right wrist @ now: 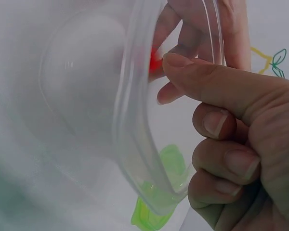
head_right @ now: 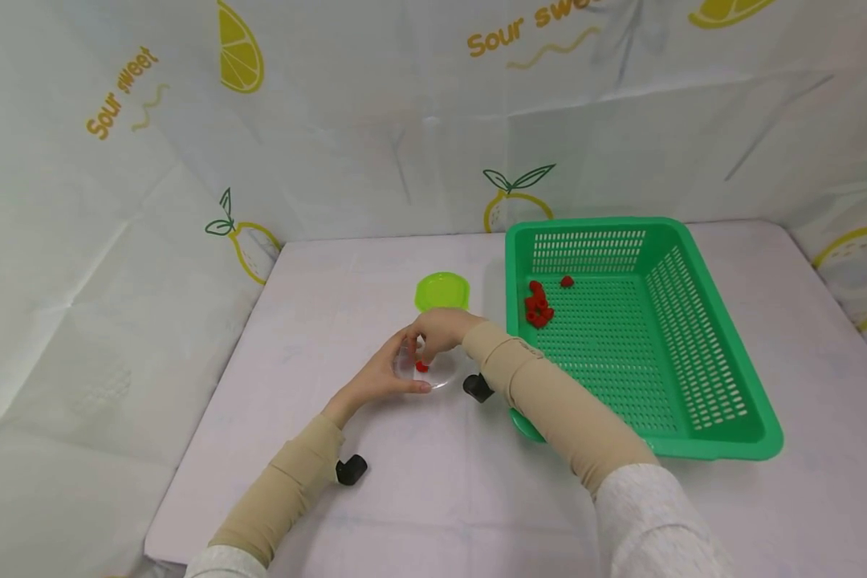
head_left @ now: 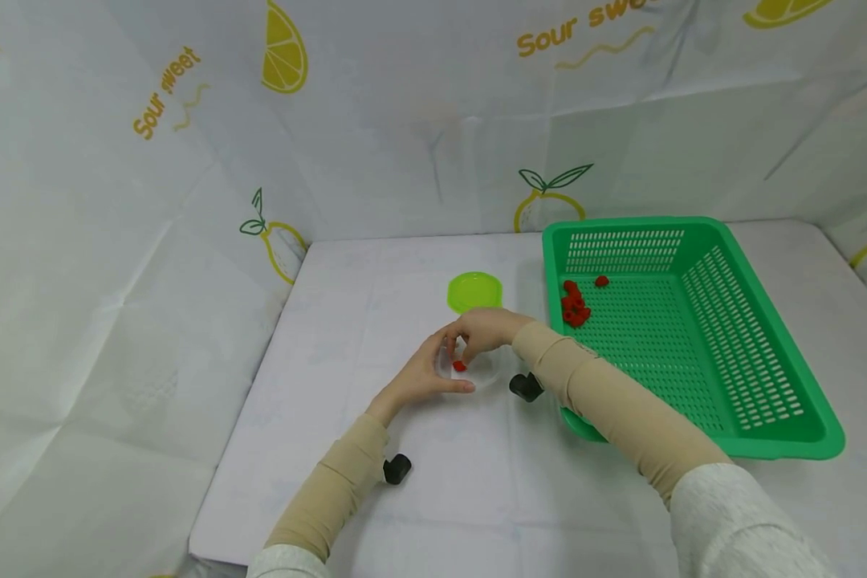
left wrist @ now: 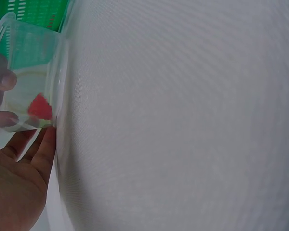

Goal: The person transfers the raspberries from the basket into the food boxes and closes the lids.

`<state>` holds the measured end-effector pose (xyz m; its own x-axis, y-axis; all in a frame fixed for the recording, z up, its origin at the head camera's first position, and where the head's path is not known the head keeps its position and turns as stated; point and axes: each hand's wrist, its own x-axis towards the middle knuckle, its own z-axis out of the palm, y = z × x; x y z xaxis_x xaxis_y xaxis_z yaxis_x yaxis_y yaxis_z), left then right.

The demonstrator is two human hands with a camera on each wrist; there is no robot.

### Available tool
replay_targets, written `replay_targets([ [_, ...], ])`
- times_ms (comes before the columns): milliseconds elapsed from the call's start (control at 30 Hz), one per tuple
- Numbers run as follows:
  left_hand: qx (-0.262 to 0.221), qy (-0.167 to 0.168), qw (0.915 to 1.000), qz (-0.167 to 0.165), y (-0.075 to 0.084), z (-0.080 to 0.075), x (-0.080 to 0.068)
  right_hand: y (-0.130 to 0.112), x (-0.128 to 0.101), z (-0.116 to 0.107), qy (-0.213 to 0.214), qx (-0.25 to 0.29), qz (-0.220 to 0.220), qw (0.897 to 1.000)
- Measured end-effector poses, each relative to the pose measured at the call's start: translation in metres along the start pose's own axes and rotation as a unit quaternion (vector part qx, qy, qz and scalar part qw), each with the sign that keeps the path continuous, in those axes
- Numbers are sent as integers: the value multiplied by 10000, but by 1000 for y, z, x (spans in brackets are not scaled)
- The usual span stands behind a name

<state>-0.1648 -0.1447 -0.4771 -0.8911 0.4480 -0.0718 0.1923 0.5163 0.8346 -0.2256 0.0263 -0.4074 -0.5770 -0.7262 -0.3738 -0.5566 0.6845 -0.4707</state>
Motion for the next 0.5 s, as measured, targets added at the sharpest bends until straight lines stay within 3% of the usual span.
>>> replay_targets([
  [167,-51,21,10000,23,0,2,0,1,0,2,-18,112,40,9999],
  [500,-19,-11,9999,-126,3,0,-2,3,-8,-6,-271,830,-159,9961],
])
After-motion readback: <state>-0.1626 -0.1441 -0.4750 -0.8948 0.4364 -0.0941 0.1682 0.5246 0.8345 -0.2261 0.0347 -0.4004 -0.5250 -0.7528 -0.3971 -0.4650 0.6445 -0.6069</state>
